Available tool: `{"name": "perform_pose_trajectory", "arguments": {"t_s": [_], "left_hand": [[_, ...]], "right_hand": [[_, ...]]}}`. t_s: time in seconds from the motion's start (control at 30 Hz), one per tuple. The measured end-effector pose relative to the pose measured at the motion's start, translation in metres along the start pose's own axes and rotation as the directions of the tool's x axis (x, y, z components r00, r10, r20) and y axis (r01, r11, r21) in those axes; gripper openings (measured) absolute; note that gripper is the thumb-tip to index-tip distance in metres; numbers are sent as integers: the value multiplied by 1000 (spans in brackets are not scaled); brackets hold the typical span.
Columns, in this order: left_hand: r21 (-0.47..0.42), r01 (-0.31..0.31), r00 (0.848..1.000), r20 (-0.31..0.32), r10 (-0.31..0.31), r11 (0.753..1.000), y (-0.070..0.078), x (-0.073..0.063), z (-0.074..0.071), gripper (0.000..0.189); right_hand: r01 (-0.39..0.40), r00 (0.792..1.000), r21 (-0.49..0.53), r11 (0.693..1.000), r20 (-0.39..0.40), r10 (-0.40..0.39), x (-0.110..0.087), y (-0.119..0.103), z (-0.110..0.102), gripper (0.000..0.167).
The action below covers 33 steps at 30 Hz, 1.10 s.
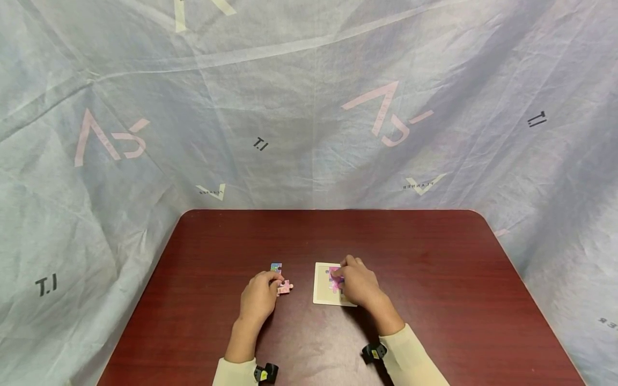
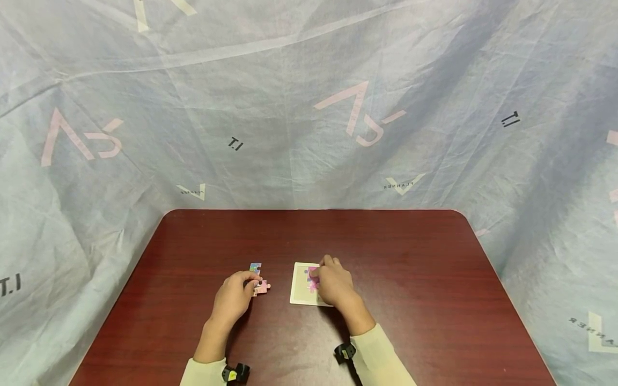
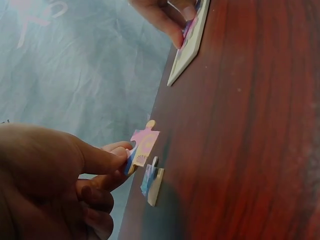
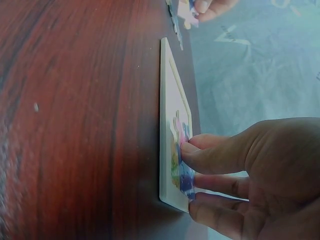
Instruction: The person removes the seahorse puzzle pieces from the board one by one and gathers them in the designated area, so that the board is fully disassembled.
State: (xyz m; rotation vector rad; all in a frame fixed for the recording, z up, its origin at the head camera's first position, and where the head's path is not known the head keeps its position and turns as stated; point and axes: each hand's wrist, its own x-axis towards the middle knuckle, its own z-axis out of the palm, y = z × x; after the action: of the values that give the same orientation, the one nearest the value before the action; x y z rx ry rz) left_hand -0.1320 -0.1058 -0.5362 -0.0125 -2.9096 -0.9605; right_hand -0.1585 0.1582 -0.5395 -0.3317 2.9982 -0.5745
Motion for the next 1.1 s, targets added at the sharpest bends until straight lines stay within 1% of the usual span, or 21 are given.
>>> {"name": "perform_pose_trajectory", "arguments": {"t_s": [0.17, 0.33, 0.43, 0.6, 0.8, 0.9, 1.1], "left_hand": [[16, -25, 999, -21, 26, 1000, -3, 0, 4, 10], [34, -9, 1000, -21, 9, 999, -5, 1, 9, 9], [30, -7, 1000, -21, 8, 1000, -6, 0, 9, 11], [31, -11, 999, -53, 12, 999, -6, 0, 5, 16], [85, 2, 997, -75, 4, 996, -6, -5, 3, 15], [119, 20, 996, -90, -9, 993, -6, -8, 4, 11], [179, 35, 991, -136, -10, 983, -7, -9, 7, 3]], "right_hand": [[6, 1000, -3, 1000, -1, -6, 0, -2, -1, 32], [15, 1000, -10, 1000, 2, -15, 0, -2, -2, 33], [14, 1000, -11, 1000, 0, -14, 0, -3, -2, 33], [9, 1000, -6, 1000, 1, -9, 0, -4, -4, 32], [1, 1000, -2, 1000, 13, -1, 0, -4, -4, 32], [-4, 1000, 3, 1000, 22, 4, -1, -4, -3, 33], [-6, 1000, -3, 1000, 21, 6, -1, -3, -2, 32]]}}
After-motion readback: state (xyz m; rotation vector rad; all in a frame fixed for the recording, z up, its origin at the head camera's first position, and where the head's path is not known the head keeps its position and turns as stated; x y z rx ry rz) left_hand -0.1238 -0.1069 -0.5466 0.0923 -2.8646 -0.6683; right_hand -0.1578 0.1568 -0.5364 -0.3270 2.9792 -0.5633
